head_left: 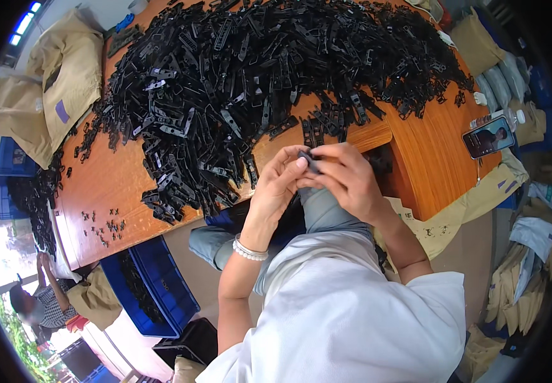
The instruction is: Manually assembling or inspecting small black plastic components on a workstation.
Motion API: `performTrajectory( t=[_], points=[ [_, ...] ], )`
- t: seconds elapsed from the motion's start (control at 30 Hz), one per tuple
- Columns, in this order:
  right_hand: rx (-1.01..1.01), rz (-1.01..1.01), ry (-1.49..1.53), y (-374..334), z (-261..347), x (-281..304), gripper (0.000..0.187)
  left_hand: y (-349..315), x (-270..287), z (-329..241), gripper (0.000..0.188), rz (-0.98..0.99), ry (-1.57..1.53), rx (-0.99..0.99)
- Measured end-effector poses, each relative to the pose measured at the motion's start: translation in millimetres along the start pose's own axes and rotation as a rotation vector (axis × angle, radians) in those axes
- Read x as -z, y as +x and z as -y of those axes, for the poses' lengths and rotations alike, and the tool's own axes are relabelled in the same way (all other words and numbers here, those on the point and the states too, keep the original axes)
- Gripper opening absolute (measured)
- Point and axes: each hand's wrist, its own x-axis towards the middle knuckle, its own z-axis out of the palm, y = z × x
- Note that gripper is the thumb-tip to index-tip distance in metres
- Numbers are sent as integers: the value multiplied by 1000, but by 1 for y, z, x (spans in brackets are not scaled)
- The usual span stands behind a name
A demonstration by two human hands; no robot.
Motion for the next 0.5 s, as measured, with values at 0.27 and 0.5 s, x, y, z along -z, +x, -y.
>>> performTrajectory(
  t=[0.27, 0.5],
  points=[
    [-488, -382, 390, -23, -28, 2, 11, 52, 34, 5, 8, -313, 1996, -790],
    [-566, -444, 646, -16, -33, -7, 11, 35, 30, 7, 10, -362, 1725, -810]
  ],
)
